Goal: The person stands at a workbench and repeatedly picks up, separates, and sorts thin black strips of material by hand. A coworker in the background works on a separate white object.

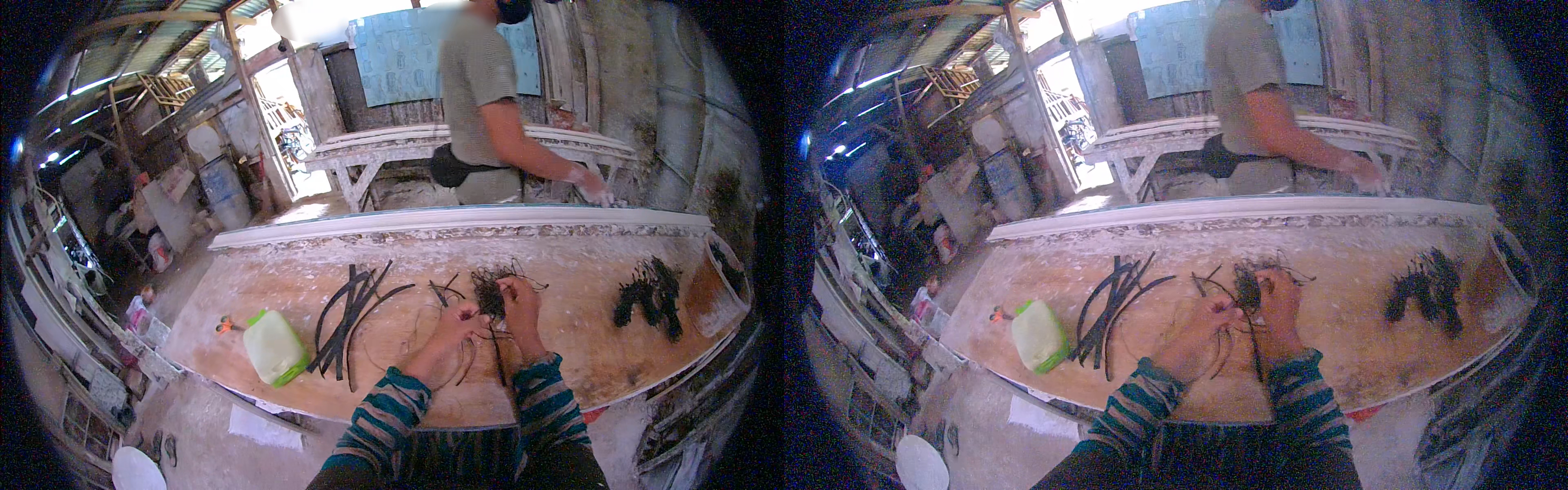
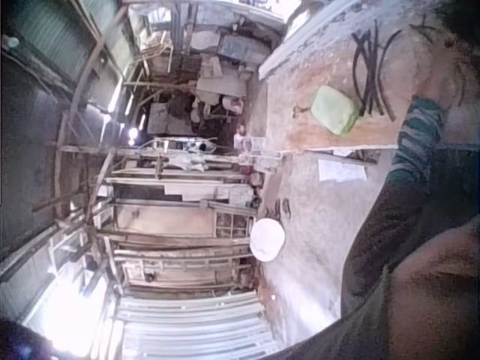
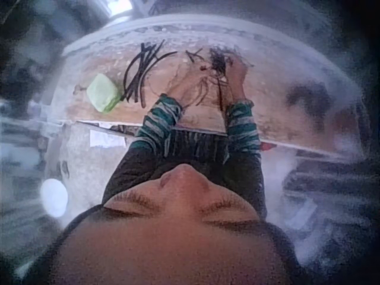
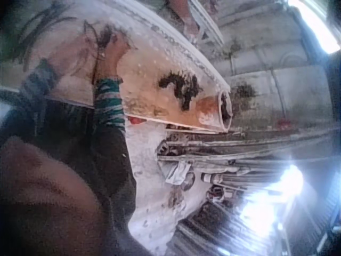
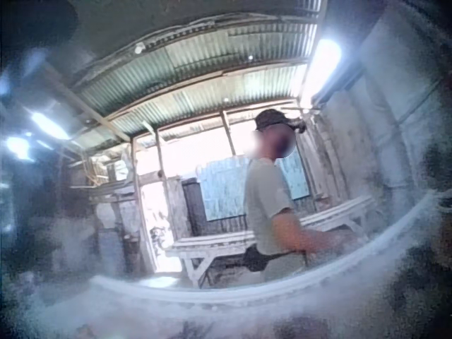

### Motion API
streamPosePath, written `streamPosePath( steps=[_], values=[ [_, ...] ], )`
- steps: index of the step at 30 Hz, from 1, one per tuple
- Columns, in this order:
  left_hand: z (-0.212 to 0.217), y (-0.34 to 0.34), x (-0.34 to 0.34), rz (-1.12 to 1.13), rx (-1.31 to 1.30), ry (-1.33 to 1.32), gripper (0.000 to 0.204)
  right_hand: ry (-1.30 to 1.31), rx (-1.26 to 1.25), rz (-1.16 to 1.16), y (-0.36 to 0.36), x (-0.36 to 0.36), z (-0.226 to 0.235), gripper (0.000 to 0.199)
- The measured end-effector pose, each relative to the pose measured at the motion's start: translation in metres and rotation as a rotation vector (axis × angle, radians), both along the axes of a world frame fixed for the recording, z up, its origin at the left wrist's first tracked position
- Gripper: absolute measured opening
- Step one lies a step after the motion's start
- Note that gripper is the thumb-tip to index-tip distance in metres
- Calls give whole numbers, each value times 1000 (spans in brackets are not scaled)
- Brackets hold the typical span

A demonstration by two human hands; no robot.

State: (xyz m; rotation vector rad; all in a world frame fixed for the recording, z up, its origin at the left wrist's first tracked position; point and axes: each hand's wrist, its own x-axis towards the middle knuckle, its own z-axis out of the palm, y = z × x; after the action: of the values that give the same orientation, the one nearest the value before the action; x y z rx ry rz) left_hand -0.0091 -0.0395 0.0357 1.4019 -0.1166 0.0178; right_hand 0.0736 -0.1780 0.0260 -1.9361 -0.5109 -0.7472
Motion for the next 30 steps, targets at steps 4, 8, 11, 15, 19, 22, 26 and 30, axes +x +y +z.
streamPosePath(
  steps=[4,8,11,15,19,22,26,30],
  values=[
    [-5,25,16,421,134,-93,15,16,6,98,2,-2,14,9],
    [-2,35,21,692,119,-46,10,17,8,390,7,-21,25,9],
    [-23,55,32,753,144,-144,9,244,-54,775,14,-27,21,10],
    [-30,56,37,650,141,-138,6,642,-25,1099,12,-36,24,13],
    [-19,48,29,555,5,-151,4,488,-102,1144,6,-30,30,17],
    [-21,50,30,452,77,-101,7,601,5,1155,-2,-25,32,16],
    [-18,50,28,277,54,-10,8,699,288,1134,-7,-16,25,12],
    [-10,42,22,186,-24,7,7,679,508,1183,-12,-13,27,15]
  ],
)
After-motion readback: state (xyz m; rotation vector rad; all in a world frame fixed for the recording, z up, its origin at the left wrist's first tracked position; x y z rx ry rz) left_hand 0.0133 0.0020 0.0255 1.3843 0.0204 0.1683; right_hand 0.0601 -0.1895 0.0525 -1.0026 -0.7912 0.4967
